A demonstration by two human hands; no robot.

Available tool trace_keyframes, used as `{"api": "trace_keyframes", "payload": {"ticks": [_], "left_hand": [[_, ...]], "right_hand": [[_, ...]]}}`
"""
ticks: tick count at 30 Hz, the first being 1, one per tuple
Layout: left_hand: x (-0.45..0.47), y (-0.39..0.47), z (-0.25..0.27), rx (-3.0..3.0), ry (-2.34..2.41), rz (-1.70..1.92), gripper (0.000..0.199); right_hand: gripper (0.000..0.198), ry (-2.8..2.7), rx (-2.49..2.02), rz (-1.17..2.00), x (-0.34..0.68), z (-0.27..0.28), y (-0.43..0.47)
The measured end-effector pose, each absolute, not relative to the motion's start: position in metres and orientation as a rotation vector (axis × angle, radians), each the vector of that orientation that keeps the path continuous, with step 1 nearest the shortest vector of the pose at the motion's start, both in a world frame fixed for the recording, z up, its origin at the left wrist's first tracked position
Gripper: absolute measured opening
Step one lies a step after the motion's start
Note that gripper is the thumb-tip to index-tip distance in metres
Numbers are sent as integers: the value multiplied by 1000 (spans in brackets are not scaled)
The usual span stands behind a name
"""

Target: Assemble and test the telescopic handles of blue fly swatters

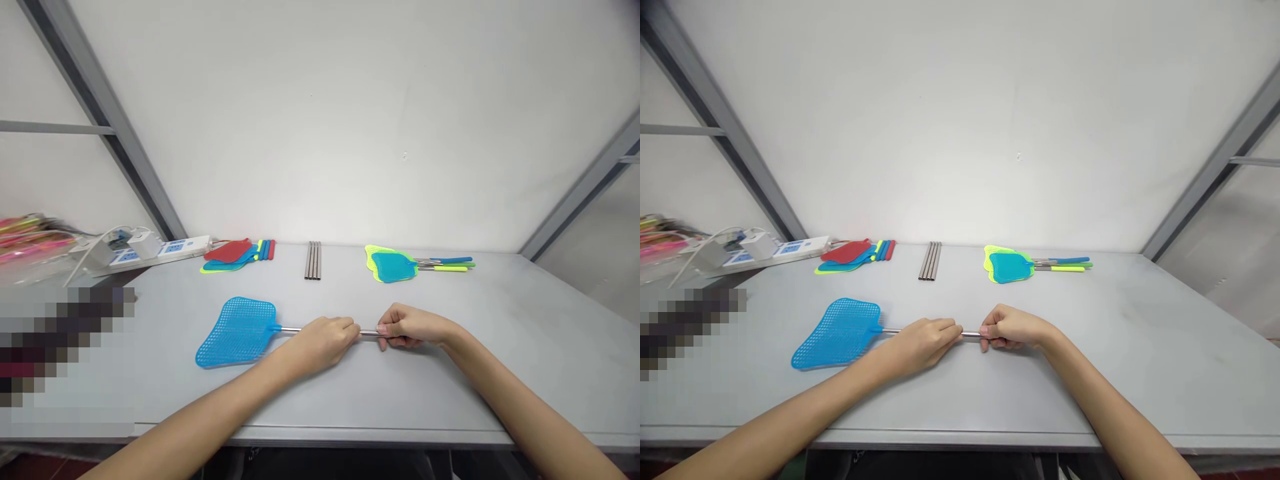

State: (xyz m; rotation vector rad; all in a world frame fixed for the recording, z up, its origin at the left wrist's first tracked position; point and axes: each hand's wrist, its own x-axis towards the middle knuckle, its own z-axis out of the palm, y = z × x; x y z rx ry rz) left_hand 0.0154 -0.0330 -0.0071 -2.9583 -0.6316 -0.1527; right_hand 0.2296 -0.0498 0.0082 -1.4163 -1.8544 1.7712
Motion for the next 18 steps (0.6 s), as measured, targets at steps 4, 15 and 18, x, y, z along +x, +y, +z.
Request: {"api": "trace_keyframes", "payload": {"ticks": [4,15,18], "left_hand": [[17,-31,-6,-2976,-649,-160,20],[5,-13,7,-3174,-778,-311,23],[1,-11,6,-3207,-818,-315,24]], "right_hand": [[33,-1853,-1407,1772,231,8,-49],[42,-1974,-1402,1540,227,6,-51],[42,-1966,-1416,1542,228,6,-51]]}}
